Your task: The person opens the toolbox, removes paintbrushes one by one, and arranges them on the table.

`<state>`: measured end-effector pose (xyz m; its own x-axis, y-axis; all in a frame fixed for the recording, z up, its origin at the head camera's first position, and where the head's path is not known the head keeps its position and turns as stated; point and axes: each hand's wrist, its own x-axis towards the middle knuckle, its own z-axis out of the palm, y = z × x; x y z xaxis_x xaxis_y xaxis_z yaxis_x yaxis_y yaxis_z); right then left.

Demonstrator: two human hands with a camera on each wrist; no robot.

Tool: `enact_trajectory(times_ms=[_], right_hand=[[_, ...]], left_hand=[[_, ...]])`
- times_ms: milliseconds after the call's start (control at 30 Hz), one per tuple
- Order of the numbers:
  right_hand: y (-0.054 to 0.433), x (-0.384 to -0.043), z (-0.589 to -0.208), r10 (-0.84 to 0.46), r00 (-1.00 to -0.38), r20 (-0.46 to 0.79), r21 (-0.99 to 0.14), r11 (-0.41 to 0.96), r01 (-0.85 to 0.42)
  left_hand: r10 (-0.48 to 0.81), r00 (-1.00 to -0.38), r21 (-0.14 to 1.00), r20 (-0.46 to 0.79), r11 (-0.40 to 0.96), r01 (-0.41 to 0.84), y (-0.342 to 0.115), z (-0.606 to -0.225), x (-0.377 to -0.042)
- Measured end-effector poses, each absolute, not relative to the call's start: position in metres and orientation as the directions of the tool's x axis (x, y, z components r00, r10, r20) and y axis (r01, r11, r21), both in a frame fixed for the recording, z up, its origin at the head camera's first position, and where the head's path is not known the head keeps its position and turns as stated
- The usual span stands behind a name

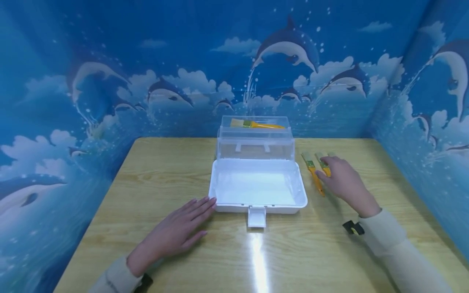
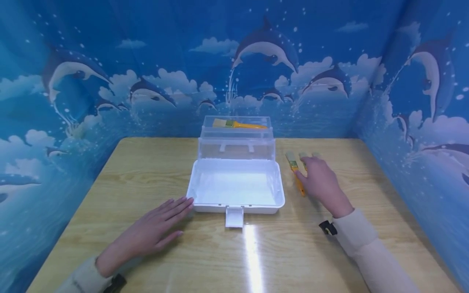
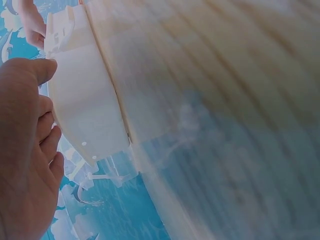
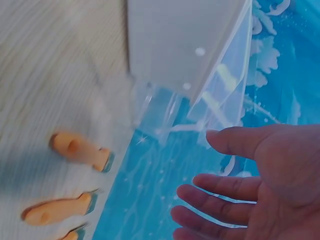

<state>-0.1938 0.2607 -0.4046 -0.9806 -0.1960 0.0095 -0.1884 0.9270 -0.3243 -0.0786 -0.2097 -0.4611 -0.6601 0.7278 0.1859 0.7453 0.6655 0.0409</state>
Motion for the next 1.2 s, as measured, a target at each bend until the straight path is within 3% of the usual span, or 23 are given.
enact_trajectory(times_ms=[933, 1200], right_hand=[[0.212, -0.192, -0.384, -0.372, -0.915, 0.158, -0.273, 0.874, -0.402], [0.198, -0.196, -0.372, -0.394, -0.910, 0.130, -0.308, 0.856, -0.414]], left_hand=[[0.729, -0.662, 0.040, 0.175, 0.667, 0.744, -0.210, -0.463, -0.080], [0.720, -0.676, 0.054, 0.158, 0.677, 0.734, -0.211, -0.463, -0.079]])
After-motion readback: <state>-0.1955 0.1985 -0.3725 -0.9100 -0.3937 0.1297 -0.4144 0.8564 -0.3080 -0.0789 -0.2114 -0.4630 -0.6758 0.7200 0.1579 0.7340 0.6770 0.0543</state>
